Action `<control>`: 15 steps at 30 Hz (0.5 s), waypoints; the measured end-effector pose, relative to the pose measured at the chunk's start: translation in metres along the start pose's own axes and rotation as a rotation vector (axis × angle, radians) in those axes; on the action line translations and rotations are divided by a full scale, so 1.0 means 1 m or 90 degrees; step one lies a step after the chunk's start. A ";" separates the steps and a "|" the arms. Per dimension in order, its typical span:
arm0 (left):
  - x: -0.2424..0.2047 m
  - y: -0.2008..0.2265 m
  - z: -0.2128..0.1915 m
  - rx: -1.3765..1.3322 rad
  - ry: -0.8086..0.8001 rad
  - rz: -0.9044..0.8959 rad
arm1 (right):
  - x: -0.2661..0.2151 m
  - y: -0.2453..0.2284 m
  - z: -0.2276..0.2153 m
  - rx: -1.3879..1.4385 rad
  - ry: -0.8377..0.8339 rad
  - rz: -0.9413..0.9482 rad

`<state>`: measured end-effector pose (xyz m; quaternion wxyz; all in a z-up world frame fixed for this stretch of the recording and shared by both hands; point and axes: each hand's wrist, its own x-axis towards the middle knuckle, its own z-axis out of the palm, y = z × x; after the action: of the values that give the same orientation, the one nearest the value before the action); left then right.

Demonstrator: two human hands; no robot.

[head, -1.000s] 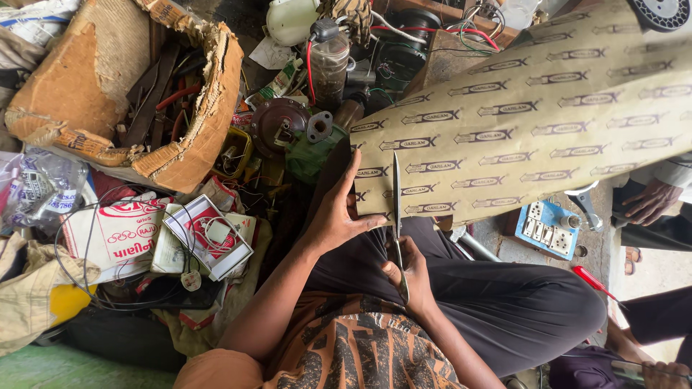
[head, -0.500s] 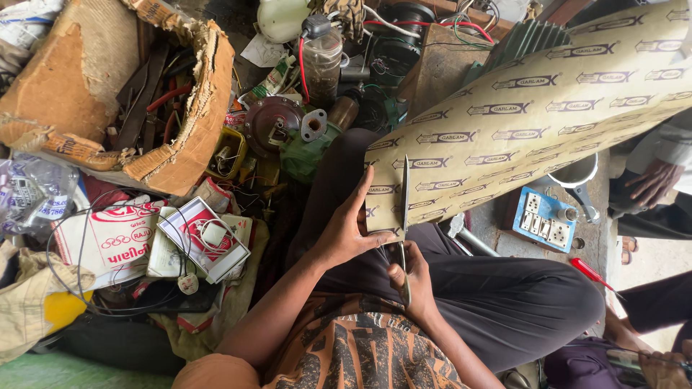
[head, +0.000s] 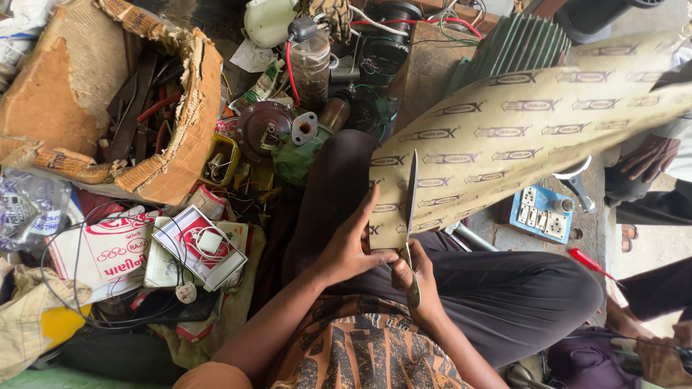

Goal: The person cuts a strip of patterned paper with scissors, wraps it around the end of a green electric motor, and secures it by tapping with a hammer. The person then picks up a green motor housing part.

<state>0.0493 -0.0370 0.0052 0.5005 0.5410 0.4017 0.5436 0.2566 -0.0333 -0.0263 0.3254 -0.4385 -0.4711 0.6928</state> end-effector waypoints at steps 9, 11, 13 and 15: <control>-0.002 -0.003 0.006 0.001 -0.013 0.021 | -0.003 -0.005 0.002 -0.042 0.028 -0.045; 0.001 -0.003 0.004 0.014 -0.002 0.037 | -0.004 0.001 -0.001 -0.053 0.044 -0.050; 0.010 -0.003 -0.002 0.064 0.025 0.074 | -0.004 0.008 -0.005 -0.049 0.030 -0.065; 0.029 -0.006 -0.009 -0.174 0.027 0.004 | -0.005 0.017 -0.009 -0.056 0.019 -0.079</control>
<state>0.0439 -0.0061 0.0038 0.5590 0.4577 0.3329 0.6060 0.2660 -0.0403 -0.0422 0.3552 -0.4323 -0.5223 0.6436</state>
